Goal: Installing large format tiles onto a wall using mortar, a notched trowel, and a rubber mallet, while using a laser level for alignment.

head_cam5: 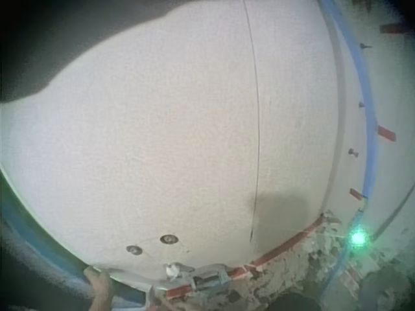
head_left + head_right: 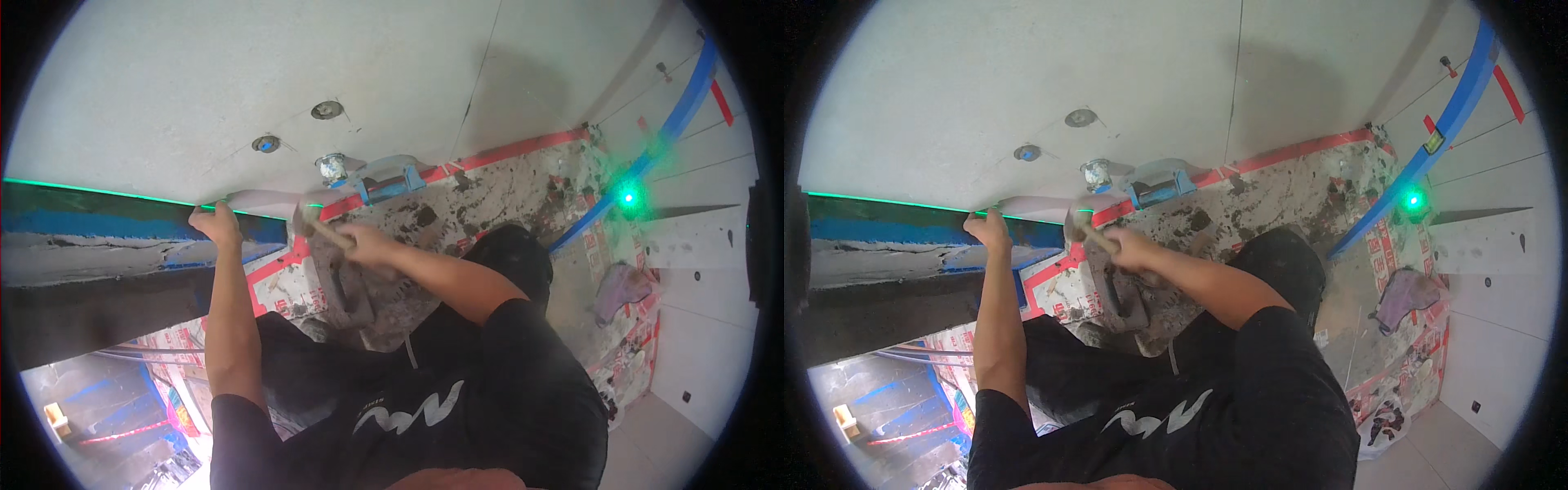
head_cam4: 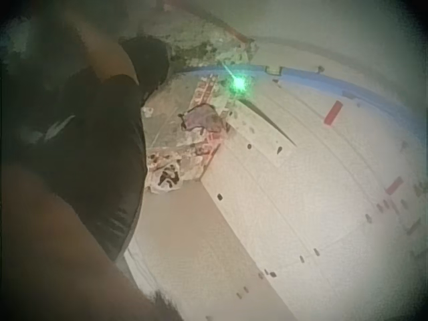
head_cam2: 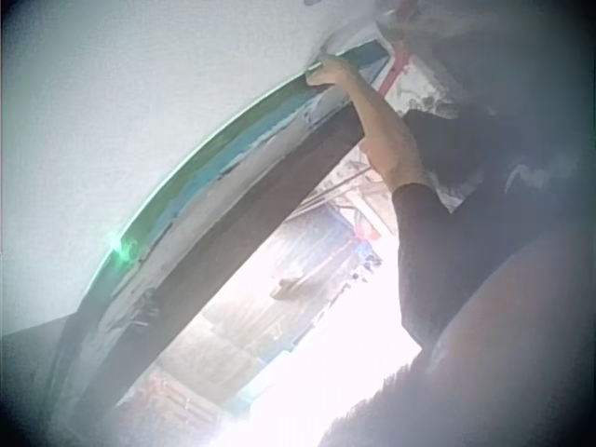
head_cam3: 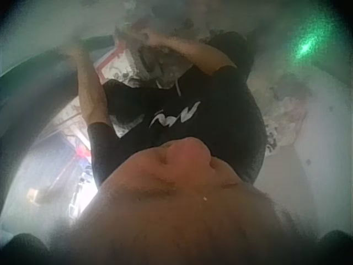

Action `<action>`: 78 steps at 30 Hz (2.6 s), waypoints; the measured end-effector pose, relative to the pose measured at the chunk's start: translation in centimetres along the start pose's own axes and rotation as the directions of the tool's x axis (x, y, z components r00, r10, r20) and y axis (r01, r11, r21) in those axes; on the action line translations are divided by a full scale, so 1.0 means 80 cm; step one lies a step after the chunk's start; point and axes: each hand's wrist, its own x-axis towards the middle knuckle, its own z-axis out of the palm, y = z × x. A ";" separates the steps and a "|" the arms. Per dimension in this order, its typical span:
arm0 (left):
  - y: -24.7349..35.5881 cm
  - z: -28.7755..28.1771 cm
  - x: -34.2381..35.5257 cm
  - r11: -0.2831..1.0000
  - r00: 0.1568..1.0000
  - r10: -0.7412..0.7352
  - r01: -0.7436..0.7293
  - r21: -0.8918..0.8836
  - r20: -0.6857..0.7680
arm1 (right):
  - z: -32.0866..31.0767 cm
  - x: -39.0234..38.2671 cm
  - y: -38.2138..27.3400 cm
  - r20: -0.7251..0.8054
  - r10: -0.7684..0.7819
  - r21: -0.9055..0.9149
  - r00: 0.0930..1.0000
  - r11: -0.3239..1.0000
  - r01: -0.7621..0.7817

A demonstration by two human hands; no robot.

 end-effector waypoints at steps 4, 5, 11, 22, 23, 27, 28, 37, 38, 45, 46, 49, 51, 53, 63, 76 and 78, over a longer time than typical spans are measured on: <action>-0.015 -0.025 0.024 0.995 1.000 0.010 -0.010 -0.099 -0.006 | 0.068 -0.020 -0.007 0.061 -0.108 -0.407 0.992 0.905 0.124; -0.013 -0.031 0.027 0.998 0.999 0.010 -0.008 -0.054 0.048 | 0.078 -0.021 -0.012 0.199 -0.122 -0.469 0.972 0.860 0.203; 0.044 -0.042 -0.020 0.997 0.988 0.007 -0.019 0.079 0.152 | 0.086 -0.008 -0.027 0.333 0.286 -0.803 0.898 0.585 0.112; 0.026 -0.019 -0.017 0.987 0.977 0.140 -0.151 0.062 0.160 | 0.028 0.014 0.069 0.102 -0.024 -0.675 0.994 0.732 0.087; 0.016 -0.030 -0.015 0.980 0.980 0.137 -0.155 0.121 0.145 | 0.041 0.013 0.051 0.114 -0.024 -0.667 0.993 0.739 0.094; 0.018 -0.043 -0.018 0.985 0.990 0.080 -0.096 0.142 0.113 | 0.016 0.016 -0.014 0.198 0.220 -0.703 0.955 0.711 -0.018; 0.017 -0.035 -0.019 0.986 0.990 0.080 -0.096 0.137 0.120 | 0.001 0.020 -0.007 0.099 0.270 -0.654 0.958 0.743 -0.142; 0.020 -0.027 -0.006 0.975 0.982 0.164 -0.177 0.138 0.097 | -0.001 0.006 -0.040 0.227 0.256 -0.793 0.940 0.609 0.026; 0.012 -0.032 0.004 0.943 0.966 0.246 -0.258 0.209 0.082 | -0.004 0.001 -0.035 0.030 0.199 -0.708 0.980 0.696 -0.120; -0.017 -0.038 -0.015 0.930 0.950 0.312 -0.312 0.192 0.029 | -0.001 -0.048 -0.045 0.176 0.152 -0.851 0.972 0.520 0.073; -0.018 -0.048 -0.005 0.921 0.942 0.336 -0.326 0.214 -0.013 | 0.001 -0.058 -0.067 0.252 0.155 -0.863 0.955 0.483 0.149; 0.061 -0.008 -0.047 0.982 0.980 0.176 -0.168 0.090 -0.091 | -0.039 -0.116 -0.085 0.291 -0.010 -0.840 0.957 0.477 0.260; 0.165 -0.003 -0.087 0.868 0.862 0.494 -0.482 0.116 -0.114 | -0.058 -0.184 -0.099 0.240 -0.033 -0.892 0.970 0.388 0.233; 0.250 -0.029 -0.063 0.739 0.731 0.674 -0.667 0.093 -0.112 | -0.082 -0.223 -0.133 0.179 -0.027 -0.889 0.983 0.424 0.174; 0.612 -0.069 0.033 -0.007 0.115 0.957 -0.909 0.417 0.267 | -0.101 -0.505 -0.243 -0.413 0.413 -0.242 0.812 0.809 -0.535; 0.643 0.018 0.001 -0.048 0.035 0.976 -0.927 0.372 0.213 | -0.181 -0.274 -0.142 -0.424 -0.463 -0.664 0.779 0.743 0.080; 0.634 0.017 -0.010 -0.133 -0.016 0.957 -0.911 0.390 0.289 | -0.169 -0.263 -0.156 -0.340 -0.521 -0.695 0.783 0.700 0.164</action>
